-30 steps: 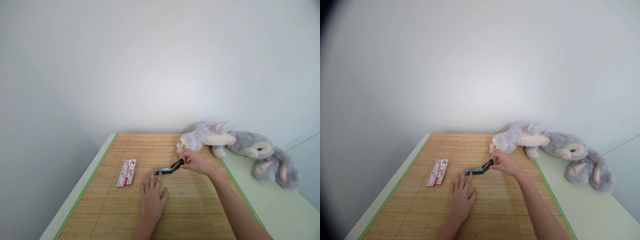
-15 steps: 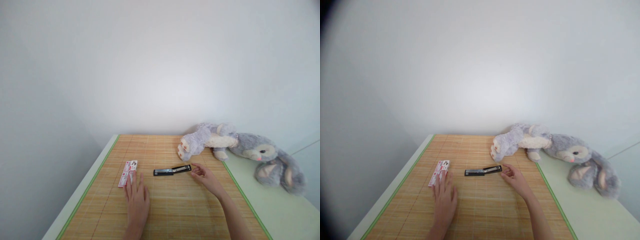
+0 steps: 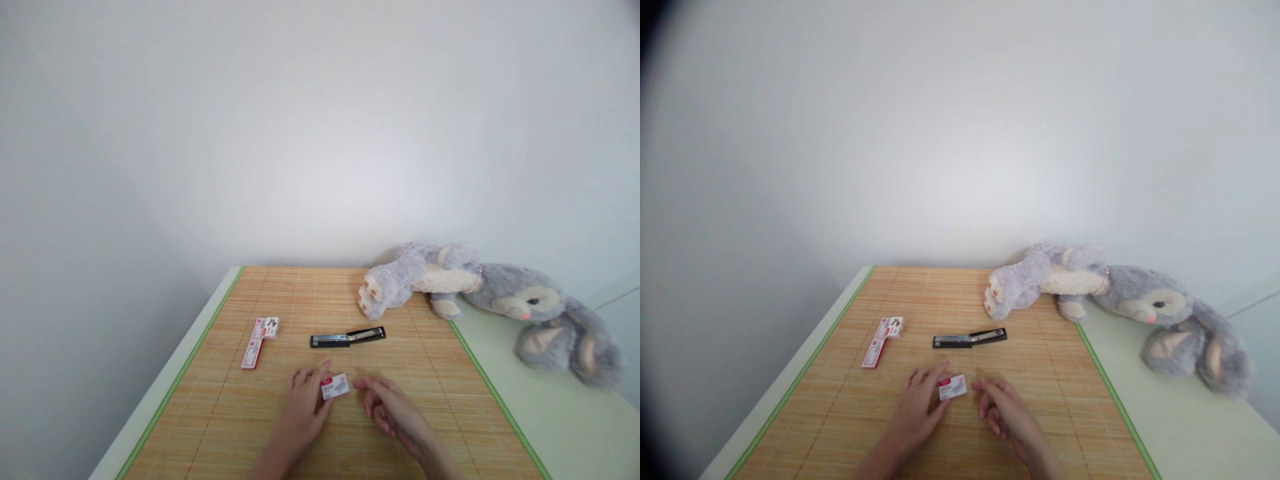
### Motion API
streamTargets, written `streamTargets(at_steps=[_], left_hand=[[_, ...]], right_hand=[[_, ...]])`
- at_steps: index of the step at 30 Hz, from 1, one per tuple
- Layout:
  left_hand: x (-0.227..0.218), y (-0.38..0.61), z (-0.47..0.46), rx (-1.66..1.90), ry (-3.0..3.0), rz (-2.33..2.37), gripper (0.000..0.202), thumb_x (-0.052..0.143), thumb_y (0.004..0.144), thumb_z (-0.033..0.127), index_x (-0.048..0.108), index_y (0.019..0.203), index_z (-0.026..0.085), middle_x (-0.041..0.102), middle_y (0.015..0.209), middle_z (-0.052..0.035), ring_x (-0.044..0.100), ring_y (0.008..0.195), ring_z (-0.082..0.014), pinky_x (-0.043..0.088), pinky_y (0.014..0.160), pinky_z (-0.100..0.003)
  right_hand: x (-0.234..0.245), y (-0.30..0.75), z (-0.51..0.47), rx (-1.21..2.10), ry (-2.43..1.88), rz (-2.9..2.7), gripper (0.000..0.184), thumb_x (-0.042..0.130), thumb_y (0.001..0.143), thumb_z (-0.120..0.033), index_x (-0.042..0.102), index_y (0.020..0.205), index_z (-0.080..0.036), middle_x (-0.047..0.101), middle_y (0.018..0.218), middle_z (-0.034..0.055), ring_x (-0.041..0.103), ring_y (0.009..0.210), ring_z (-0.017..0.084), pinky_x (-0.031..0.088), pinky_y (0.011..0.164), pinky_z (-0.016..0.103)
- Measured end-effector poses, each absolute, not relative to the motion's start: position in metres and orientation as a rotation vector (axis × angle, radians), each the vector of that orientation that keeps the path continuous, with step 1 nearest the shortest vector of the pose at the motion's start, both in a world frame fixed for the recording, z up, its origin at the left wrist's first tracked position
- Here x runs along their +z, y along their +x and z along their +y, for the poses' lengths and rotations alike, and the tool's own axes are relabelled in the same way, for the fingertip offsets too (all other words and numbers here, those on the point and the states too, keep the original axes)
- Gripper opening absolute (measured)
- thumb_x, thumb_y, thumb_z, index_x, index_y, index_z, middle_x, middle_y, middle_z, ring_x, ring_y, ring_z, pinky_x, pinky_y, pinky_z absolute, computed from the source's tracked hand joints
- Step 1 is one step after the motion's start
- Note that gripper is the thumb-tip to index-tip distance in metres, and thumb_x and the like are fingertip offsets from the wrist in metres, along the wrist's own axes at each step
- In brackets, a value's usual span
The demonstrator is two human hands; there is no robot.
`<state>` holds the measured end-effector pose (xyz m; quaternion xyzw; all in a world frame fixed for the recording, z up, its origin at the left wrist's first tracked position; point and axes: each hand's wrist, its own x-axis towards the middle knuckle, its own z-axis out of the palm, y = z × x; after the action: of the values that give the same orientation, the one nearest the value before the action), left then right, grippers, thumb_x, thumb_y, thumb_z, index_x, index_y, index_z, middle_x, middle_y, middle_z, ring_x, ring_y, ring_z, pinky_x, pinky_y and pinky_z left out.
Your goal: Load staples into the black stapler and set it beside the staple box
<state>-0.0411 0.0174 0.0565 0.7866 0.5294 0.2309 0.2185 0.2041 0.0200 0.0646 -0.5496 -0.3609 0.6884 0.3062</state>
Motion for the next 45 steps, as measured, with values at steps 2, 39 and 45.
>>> streamTargets(at_steps=[2,39,45], left_hand=[[0.065,-0.024,0.024,0.633,2.164,1.339,0.069,0.059,0.089,0.025,0.041,0.155,0.032,0.070,0.132,-0.0057,0.057,0.125,-0.0286,0.036,0.115,-0.051],[0.063,-0.056,0.048,0.681,2.116,1.423,0.034,0.083,0.077,0.044,0.073,0.108,0.033,0.066,0.119,-0.0029,0.055,0.117,-0.0283,0.039,0.104,-0.044],[0.060,-0.057,0.048,0.685,2.123,1.409,0.034,0.083,0.077,0.045,0.073,0.107,0.034,0.066,0.118,-0.0027,0.055,0.116,-0.0288,0.038,0.103,-0.045]], right_hand=[[0.069,0.202,0.020,1.854,-1.453,-0.954,0.054,0.057,0.085,-0.070,0.066,0.104,-0.020,0.059,0.059,-0.0056,0.033,0.033,0.004,0.014,0.034,0.019],[0.055,0.231,0.040,1.177,-1.535,-1.817,0.059,0.071,0.082,-0.035,0.064,0.140,-0.027,0.060,0.071,-0.0037,0.056,0.065,0.017,0.043,0.065,0.027],[0.078,0.213,0.051,1.062,-1.564,-1.933,0.033,0.068,0.087,-0.037,0.077,0.118,-0.028,0.064,0.070,-0.0022,0.059,0.066,0.016,0.039,0.062,0.025]])
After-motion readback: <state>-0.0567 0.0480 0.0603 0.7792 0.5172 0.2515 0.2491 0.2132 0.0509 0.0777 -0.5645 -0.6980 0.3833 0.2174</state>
